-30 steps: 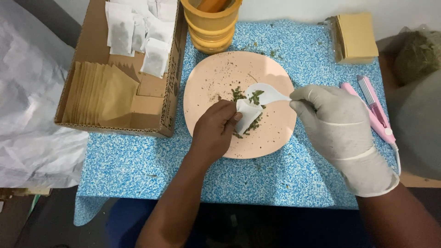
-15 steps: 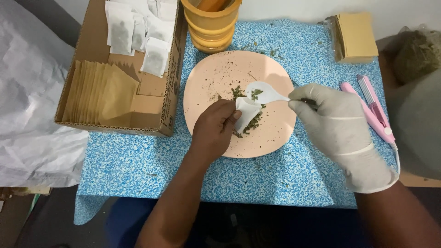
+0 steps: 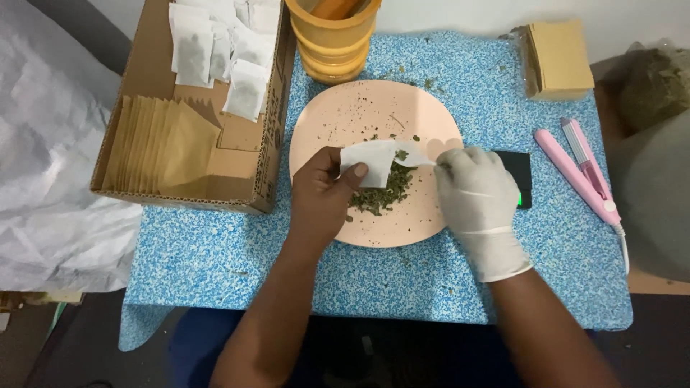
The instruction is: Filling small pouches with tea leaves, weighing them on a digital scale, and sealing them with a heat sealer.
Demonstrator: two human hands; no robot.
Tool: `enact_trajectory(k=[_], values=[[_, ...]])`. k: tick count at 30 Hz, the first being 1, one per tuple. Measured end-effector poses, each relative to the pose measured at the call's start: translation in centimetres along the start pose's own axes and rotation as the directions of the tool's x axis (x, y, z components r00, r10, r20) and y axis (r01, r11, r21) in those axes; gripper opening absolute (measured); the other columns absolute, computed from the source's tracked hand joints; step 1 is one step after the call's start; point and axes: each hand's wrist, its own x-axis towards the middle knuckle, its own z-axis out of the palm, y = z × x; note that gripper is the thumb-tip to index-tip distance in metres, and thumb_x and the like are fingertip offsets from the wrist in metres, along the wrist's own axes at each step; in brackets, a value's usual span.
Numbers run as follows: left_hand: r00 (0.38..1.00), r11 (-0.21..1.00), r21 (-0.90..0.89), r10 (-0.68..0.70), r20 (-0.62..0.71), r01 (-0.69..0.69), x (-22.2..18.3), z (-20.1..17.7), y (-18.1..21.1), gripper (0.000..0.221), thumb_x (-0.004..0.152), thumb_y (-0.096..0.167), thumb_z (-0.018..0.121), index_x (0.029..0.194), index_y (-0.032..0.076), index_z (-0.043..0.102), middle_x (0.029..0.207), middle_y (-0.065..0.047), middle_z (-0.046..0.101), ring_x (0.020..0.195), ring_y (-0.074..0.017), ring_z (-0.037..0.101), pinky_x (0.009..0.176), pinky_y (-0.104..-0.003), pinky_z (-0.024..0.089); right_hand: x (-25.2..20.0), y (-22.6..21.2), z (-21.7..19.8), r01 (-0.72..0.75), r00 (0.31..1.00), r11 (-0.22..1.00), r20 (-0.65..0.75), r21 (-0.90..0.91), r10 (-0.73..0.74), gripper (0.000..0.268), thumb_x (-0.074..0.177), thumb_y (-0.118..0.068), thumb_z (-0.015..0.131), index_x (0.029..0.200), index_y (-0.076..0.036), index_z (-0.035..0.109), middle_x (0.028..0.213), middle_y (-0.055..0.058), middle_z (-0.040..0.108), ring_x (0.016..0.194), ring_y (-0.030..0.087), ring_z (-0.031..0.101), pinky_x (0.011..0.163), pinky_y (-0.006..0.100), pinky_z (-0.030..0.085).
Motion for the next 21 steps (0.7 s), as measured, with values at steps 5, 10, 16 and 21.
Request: enact_trajectory(k=[5, 10, 16, 21], values=[[1.000, 0.994, -0.112, -0.009, -0.007, 0.008, 0.2, -0.4, -3.2, 0.012, 0.094, 0.009, 0.071, 0.101, 0.000, 0.067, 0.089, -0.020, 0.071, 0.092, -0.0184, 0.061, 0.078, -0.045, 0.055, -1.1, -0.2, 2.1, 0.120, 0.947, 0.991, -0.291, -0.061, -0.133, 0.012, 0.089, -0.030, 0.076, 0.100, -0.025, 0.079, 0.086, -0.002, 0.070, 0.097, 0.023, 0.070, 0.081, 0.043, 0.058], [0.999, 0.995, -0.091, -0.033, -0.015, 0.031, 0.0, 0.1, 0.8, 0.017, 0.094, 0.006, 0.068, 0.109, -0.001, 0.066, 0.097, -0.017, 0.073, 0.095, -0.0218, 0.064, 0.084, -0.048, 0.057, -3.0, 1.9, 0.8, 0.147, 0.933, 0.967, -0.354, 0.209, -0.065, 0.027, 0.087, -0.017, 0.076, 0.114, -0.019, 0.077, 0.102, 0.004, 0.072, 0.106, 0.029, 0.067, 0.086, 0.044, 0.054], [0.997, 0.998, 0.007, -0.062, -0.044, 0.062, 0.0, 0.0, -0.6, 0.019, 0.102, 0.011, 0.059, 0.115, 0.000, 0.068, 0.095, -0.017, 0.073, 0.090, -0.0210, 0.067, 0.079, -0.044, 0.056, -4.5, 8.9, -0.8, 0.107, 0.944, 0.802, -0.314, 0.588, 0.104, 0.029, 0.097, 0.007, 0.061, 0.121, -0.006, 0.070, 0.114, 0.020, 0.069, 0.113, 0.041, 0.063, 0.096, 0.049, 0.049], [0.999, 0.998, 0.055, 0.016, -0.033, -0.014, 0.1, -0.2, -0.9, 0.014, 0.101, 0.004, 0.059, 0.109, -0.003, 0.068, 0.094, -0.021, 0.073, 0.090, -0.0276, 0.071, 0.082, -0.047, 0.057, -5.2, 12.0, 0.2, 0.032, 0.911, 0.711, -0.313, 0.703, 0.268, 0.031, 0.101, 0.014, 0.056, 0.126, -0.001, 0.069, 0.113, 0.017, 0.070, 0.112, 0.033, 0.066, 0.097, 0.043, 0.050]])
